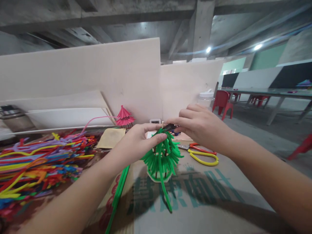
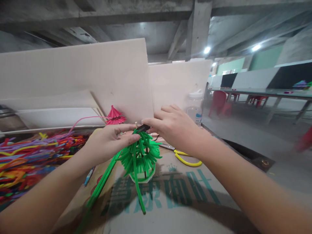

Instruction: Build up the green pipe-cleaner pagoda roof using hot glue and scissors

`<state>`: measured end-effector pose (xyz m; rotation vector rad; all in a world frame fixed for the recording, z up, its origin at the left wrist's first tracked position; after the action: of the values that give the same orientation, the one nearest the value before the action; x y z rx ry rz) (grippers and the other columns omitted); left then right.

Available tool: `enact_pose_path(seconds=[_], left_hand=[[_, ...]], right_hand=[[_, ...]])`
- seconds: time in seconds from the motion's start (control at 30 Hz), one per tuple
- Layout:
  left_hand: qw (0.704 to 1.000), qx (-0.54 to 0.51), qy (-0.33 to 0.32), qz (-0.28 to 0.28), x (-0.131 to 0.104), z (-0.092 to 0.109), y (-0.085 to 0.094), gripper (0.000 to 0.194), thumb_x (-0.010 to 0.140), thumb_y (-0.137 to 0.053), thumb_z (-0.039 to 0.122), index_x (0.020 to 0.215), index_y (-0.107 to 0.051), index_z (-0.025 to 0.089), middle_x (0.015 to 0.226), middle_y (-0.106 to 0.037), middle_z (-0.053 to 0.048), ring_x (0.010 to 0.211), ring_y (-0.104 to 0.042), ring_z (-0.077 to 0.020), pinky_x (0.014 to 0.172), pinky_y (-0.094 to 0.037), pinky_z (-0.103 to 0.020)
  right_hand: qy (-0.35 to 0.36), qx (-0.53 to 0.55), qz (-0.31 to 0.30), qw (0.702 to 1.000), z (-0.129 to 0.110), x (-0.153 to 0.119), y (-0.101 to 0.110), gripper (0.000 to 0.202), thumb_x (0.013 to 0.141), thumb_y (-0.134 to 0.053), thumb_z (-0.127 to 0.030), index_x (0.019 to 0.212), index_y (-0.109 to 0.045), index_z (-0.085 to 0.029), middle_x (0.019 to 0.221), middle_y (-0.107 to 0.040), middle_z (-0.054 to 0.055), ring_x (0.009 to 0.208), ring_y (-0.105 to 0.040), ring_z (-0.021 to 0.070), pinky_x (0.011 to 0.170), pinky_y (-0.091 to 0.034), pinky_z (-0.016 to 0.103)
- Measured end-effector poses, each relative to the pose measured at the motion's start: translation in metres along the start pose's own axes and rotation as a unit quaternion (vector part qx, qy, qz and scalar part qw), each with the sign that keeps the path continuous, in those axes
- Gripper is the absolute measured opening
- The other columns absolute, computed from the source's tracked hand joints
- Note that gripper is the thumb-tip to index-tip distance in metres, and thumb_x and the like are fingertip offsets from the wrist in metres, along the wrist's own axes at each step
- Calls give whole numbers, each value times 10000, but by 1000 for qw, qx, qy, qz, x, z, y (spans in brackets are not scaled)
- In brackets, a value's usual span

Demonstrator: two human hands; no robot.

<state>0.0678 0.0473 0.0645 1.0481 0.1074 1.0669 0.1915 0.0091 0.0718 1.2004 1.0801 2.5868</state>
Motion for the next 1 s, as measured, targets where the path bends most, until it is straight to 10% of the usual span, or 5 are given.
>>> enact_pose_path(seconds=[1.0], left_hand=[[987,-155,29,-29,5,-20,-8,320,826,-689,387,1043,-678,151,1039,-718,-64,902,-653,-178,796,-490,-271]], right_hand=[[-114,123,21,986,15,2,9,230,997,-436,-222,1087,-636,-153,872,-695,73,757,-578,187,656,-372,283]])
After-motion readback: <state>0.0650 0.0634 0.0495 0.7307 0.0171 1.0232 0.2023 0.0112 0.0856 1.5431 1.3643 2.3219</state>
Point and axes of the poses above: each hand's wrist, its own x-axis towards the middle knuckle, its own y-axis out of the back of the hand, z = x × y, the point moved 9 cm from there along x, towards the middle knuckle
